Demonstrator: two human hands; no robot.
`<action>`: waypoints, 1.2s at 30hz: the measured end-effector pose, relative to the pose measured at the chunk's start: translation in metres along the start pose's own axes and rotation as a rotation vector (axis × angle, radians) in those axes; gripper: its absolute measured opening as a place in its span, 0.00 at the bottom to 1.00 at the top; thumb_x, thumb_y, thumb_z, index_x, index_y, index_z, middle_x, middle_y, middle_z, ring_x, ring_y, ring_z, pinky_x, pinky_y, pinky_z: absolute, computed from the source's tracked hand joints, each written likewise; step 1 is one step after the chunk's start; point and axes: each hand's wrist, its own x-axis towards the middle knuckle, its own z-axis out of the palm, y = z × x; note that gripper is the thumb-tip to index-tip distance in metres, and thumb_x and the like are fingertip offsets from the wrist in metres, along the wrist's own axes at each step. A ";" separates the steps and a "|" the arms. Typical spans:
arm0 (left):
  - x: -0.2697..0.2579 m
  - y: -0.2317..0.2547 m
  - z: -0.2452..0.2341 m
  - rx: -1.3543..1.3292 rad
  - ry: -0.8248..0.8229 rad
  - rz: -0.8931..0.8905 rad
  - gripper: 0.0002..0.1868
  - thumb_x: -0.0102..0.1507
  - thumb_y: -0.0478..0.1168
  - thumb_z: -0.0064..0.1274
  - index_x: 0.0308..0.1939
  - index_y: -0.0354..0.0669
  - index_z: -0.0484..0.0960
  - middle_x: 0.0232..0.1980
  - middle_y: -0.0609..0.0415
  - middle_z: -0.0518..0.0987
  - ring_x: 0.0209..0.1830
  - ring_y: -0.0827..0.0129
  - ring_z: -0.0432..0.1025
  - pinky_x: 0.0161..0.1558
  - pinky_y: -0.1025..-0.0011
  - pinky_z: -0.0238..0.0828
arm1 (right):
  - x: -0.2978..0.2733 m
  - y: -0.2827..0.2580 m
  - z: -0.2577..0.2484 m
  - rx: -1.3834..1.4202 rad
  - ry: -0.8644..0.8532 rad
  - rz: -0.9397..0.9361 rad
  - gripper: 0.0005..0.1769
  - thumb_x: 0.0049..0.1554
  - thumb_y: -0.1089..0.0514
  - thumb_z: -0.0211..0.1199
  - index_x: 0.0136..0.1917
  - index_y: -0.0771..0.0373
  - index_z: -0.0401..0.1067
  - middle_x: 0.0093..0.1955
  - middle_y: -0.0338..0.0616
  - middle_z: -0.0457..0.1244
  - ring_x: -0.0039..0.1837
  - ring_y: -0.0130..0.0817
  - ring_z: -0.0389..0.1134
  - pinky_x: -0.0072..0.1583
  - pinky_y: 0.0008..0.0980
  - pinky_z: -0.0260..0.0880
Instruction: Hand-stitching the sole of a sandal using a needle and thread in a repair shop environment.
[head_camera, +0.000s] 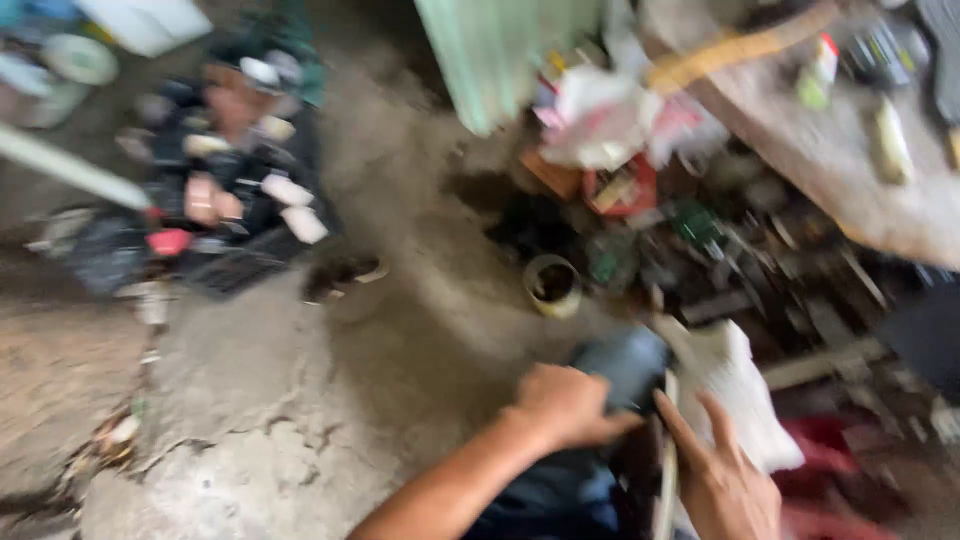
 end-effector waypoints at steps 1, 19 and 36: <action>-0.001 -0.008 0.004 -0.015 0.026 -0.060 0.48 0.57 0.80 0.29 0.51 0.45 0.84 0.49 0.40 0.83 0.50 0.38 0.77 0.46 0.48 0.74 | -0.006 0.003 -0.011 0.067 -0.008 -0.067 0.44 0.52 0.48 0.56 0.76 0.12 0.47 0.79 0.24 0.48 0.42 0.42 0.78 0.34 0.46 0.78; 0.047 -0.026 0.040 -0.353 0.086 0.017 0.40 0.61 0.77 0.15 0.22 0.47 0.63 0.21 0.54 0.71 0.26 0.58 0.70 0.35 0.58 0.64 | -0.072 0.039 0.008 0.762 0.018 0.085 0.14 0.53 0.59 0.60 0.51 0.48 0.80 0.33 0.37 0.70 0.32 0.32 0.67 0.39 0.34 0.66; 0.063 -0.045 0.067 -0.720 0.236 0.269 0.42 0.74 0.69 0.26 0.13 0.49 0.67 0.08 0.54 0.60 0.09 0.70 0.52 0.20 0.70 0.54 | 0.084 -0.019 -0.020 0.152 -0.088 -0.269 0.09 0.55 0.47 0.64 0.47 0.44 0.82 0.47 0.34 0.66 0.39 0.55 0.74 0.44 0.50 0.77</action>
